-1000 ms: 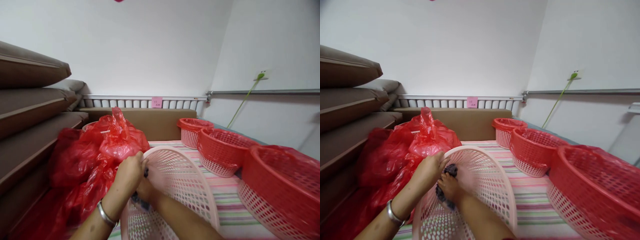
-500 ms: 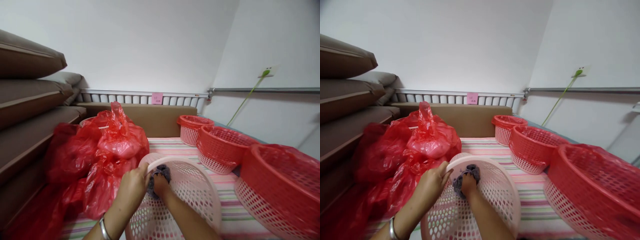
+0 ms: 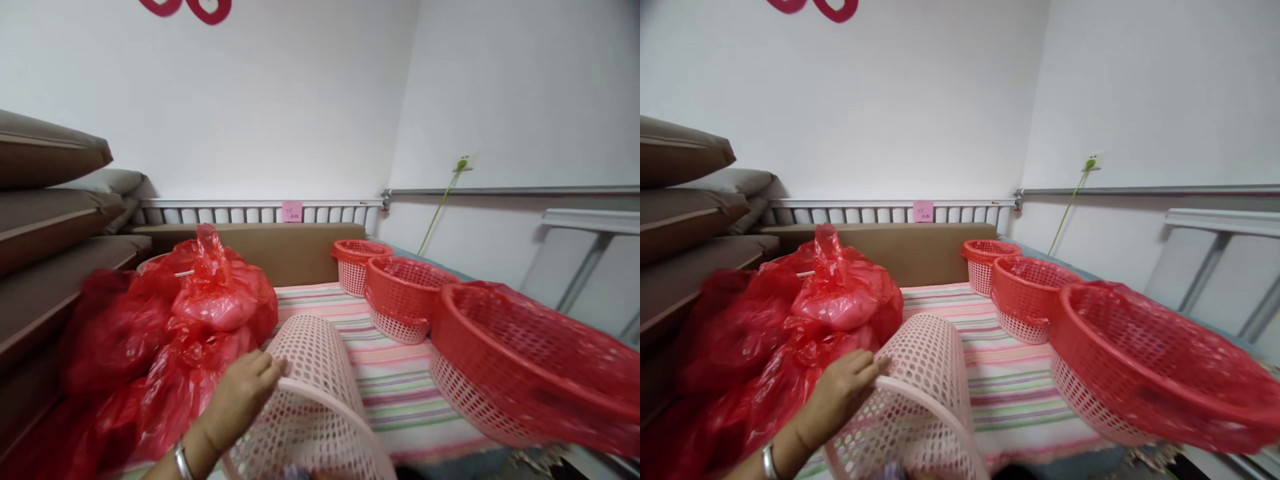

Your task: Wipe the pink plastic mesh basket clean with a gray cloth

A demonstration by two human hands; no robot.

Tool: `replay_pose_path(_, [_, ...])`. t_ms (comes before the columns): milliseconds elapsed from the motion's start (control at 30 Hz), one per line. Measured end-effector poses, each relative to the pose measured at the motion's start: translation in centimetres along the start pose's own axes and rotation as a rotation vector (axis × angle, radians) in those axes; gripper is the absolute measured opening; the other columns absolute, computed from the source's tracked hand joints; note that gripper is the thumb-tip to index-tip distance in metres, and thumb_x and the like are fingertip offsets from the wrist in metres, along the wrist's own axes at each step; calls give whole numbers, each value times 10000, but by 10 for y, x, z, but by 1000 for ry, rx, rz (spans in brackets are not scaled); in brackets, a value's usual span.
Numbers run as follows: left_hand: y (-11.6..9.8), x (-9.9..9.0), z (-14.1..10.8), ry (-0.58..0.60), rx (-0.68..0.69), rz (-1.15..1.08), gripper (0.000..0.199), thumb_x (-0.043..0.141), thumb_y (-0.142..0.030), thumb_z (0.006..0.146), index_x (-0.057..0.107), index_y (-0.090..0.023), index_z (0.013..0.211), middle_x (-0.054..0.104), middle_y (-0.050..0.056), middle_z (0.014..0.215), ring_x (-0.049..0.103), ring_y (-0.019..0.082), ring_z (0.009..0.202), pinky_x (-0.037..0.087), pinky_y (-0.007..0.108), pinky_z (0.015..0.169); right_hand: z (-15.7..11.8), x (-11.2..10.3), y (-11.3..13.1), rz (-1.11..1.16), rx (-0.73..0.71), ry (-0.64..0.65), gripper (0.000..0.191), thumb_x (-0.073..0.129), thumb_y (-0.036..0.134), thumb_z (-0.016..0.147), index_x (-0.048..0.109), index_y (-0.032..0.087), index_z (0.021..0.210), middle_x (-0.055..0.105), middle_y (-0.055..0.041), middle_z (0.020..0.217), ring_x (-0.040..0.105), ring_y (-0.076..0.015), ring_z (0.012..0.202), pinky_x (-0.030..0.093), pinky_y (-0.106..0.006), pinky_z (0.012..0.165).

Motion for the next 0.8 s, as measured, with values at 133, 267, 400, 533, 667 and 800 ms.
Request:
replay_pose_path(133, [27,-3,-16,-144,-65,29,274,515,-190,867,597,-247,1123,648,70,992,565,209,896,463,363,799,-10,-52,4,-10,71,-96,391,739,375,579,653,364,960,666,-67,970,628,-301,919,504,-442,678])
replay_pose_path(267, [26,-9,-32,-260,-110,18,363,509,-145,861,589,-325,1166,566,59,1246,462,237,1176,383,432,985,-47,-89,1,19,65,-228,563,735,356,469,645,345,1025,672,-100,995,625,-348,929,484,-508,743])
replay_pose_path(400, [-1,-11,-43,-293,-194,18,383,462,-84,859,627,-306,1123,506,65,1336,344,246,1309,348,445,1041,-85,-98,16,53,6,-246,608,682,403,544,592,279,1132,648,-107,1092,589,-323,1022,452,-477,872])
replay_pose_path(533, [-45,-6,-55,-219,-236,3,482,409,-36,841,534,-278,1239,432,73,1410,237,263,1370,289,531,1066,-67,-71,62,39,-245,-192,575,616,427,670,530,180,1183,630,-102,1126,566,-271,1058,400,-409,954])
replay_pose_path(667, [-93,-1,-65,-73,-138,-102,568,410,-16,808,462,-312,1290,410,22,1433,254,258,1367,238,577,1075,-17,-13,78,-325,-459,-139,401,530,400,746,600,166,1064,635,-108,1089,557,-264,1035,395,-398,938])
replay_pose_path(800, [-119,-7,-78,-171,-108,-349,557,460,-46,805,449,-292,1304,436,36,1417,315,238,1343,224,479,1112,5,29,51,-794,-464,-172,369,529,306,771,619,157,1096,507,-133,1299,432,-281,1199,313,-407,1010])
Point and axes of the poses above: each hand's wrist, its own z-axis towards the middle knuckle, its own x-axis out of the palm, y = z × x, the point moved 2 cm from there along z, towards the middle knuckle
